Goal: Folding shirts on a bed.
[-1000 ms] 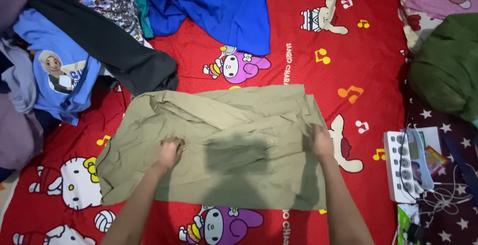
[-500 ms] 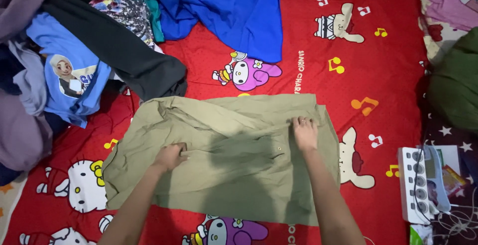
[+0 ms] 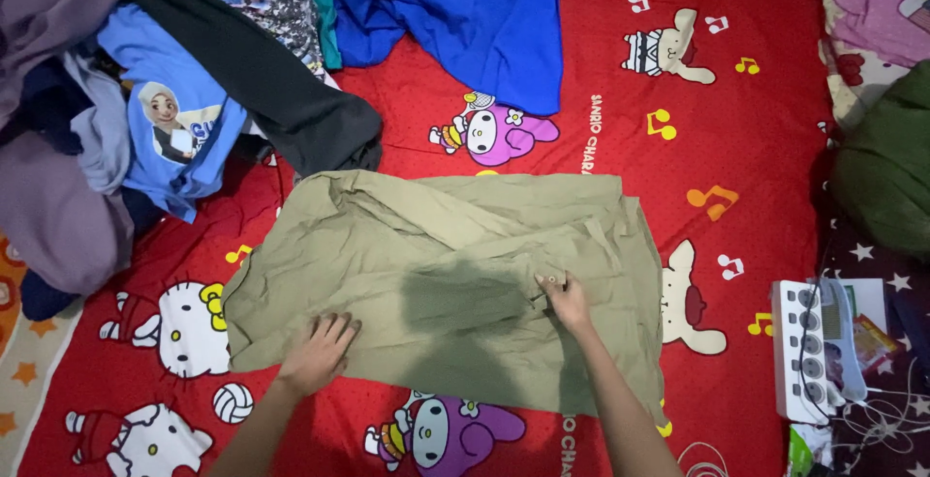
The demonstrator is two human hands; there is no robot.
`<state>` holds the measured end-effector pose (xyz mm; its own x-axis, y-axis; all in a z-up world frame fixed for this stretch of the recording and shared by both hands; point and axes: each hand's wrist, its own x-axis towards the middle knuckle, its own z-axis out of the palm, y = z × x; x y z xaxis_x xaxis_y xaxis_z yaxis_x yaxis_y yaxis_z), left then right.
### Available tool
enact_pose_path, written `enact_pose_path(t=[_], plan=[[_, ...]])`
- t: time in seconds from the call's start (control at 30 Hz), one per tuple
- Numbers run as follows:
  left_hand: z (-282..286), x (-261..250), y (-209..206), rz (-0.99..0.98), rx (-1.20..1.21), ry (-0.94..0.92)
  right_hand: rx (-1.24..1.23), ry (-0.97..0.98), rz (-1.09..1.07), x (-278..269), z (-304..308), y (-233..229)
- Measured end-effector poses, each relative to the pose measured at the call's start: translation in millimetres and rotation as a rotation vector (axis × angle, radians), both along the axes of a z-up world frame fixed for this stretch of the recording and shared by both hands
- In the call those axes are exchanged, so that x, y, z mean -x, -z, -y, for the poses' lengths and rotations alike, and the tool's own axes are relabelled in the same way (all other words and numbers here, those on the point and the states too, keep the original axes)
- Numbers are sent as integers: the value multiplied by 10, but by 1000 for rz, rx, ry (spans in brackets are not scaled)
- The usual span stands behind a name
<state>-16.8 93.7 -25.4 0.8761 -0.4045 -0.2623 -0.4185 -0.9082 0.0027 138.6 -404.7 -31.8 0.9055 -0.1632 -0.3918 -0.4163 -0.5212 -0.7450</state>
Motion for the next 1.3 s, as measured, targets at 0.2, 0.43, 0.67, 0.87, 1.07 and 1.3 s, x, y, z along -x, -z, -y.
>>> enact_pose_path(t=[0.2, 0.43, 0.67, 0.87, 1.07, 1.3], plan=[[92, -71, -222, -316, -506, -273, -152, 78, -280, 413, -277, -1455], [-572, 230, -96, 25, -501, -460, -150, 174, -286, 1150, 283, -1482], [-1196, 532, -176, 164, -429, -568, -49, 87, -371, 1538, 413, -466], [-1503, 653, -58, 175, -361, -609, 100, 85, -225, 1528, 935, 573], [-1732, 338, -86, 8, -162, -823, 331, 16, -289, 1107, 411, -599], [-1395, -783, -253, 135, 28, -744, 413, -31, -213, 111, 382, -883]])
